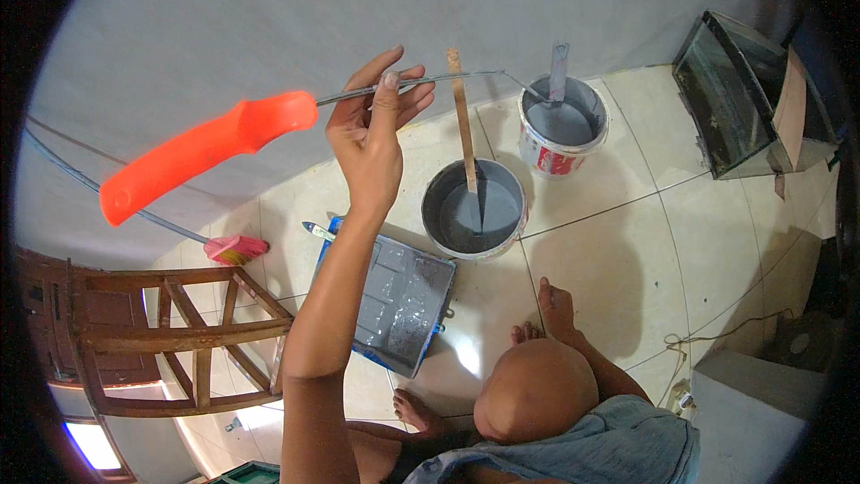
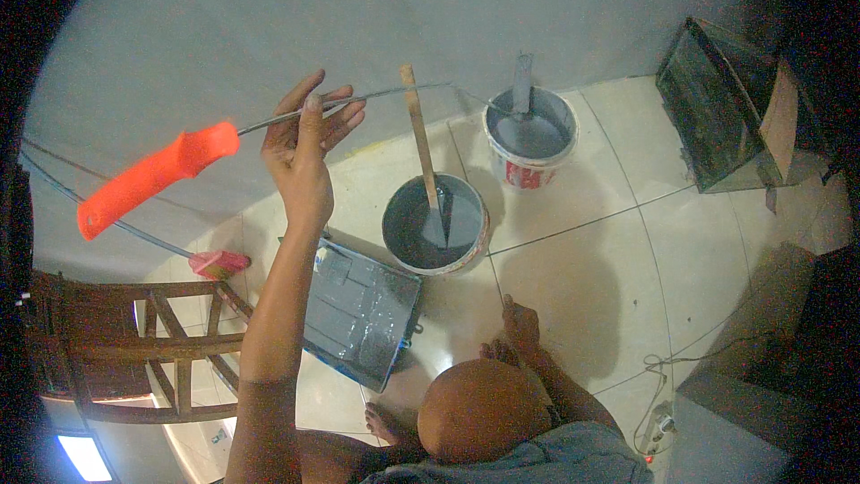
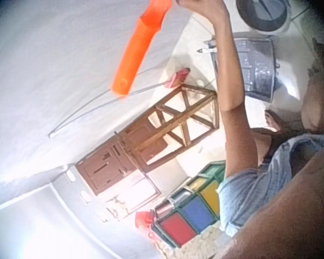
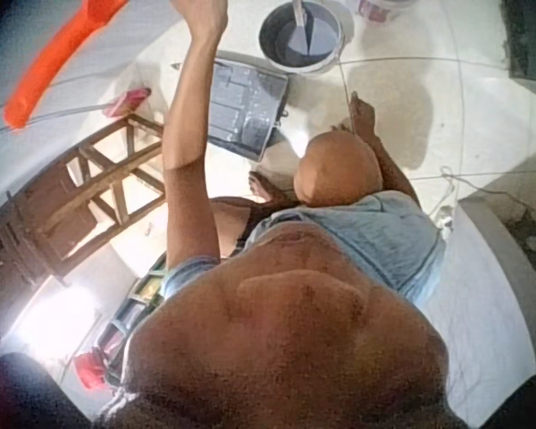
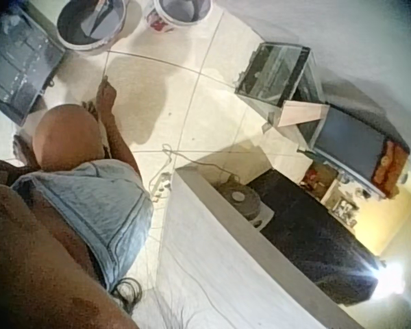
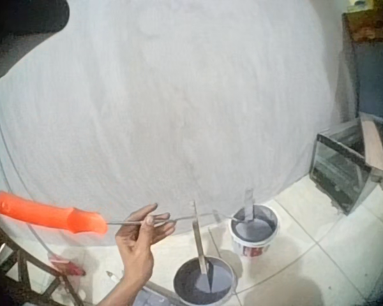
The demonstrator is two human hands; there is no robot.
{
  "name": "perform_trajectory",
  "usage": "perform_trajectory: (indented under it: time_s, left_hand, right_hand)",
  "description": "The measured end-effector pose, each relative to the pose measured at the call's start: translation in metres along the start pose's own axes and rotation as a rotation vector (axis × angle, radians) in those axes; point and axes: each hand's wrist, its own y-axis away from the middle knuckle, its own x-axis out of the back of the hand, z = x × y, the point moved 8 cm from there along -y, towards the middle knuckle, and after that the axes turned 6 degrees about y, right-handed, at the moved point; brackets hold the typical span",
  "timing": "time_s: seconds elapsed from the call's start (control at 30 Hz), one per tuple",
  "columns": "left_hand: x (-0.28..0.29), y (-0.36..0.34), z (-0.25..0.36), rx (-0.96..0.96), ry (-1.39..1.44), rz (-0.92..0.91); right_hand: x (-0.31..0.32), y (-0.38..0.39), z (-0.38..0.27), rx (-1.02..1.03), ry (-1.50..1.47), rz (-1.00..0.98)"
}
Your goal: The person sits on the floor and stirs grey paint in a bucket using a wooden stick. They then pour the paint into a second bucket and continue stirring. Finally, they dip a paint roller into the bucket to load it with paint.
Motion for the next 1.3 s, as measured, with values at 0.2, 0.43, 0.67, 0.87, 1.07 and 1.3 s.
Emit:
perform_trajectory:
  time_s: [0.2,0.43,0.67,0.87,1.07,1.3]
  left_hand:
    - [0.006,0.007,0.003,0.003,-0.011,0.031]
    - [0.012,0.012,0.002,0.010,0.057,0.073]
    - [0.013,0.013,0.000,0.000,0.042,0.054]
    - [0.014,0.013,-0.002,-0.012,0.075,0.045]
    - [0.014,0.013,-0.001,0.013,0.058,0.036]
    - [0.009,0.010,-0.004,0.088,0.026,-0.040]
  right_hand:
    - [-0.011,0.005,0.004,-0.026,-0.030,-0.046]
    - [-0.009,0.004,-0.005,-0.018,0.039,-0.060]
    - [-0.008,0.008,-0.015,0.145,0.117,-0.027]
    - [-0.021,0.006,0.012,-0.036,0.180,-0.181]
    - [-0.024,0.006,0.014,0.026,0.071,-0.201]
    - [-0.026,0.004,0.012,0.101,0.019,-0.220]
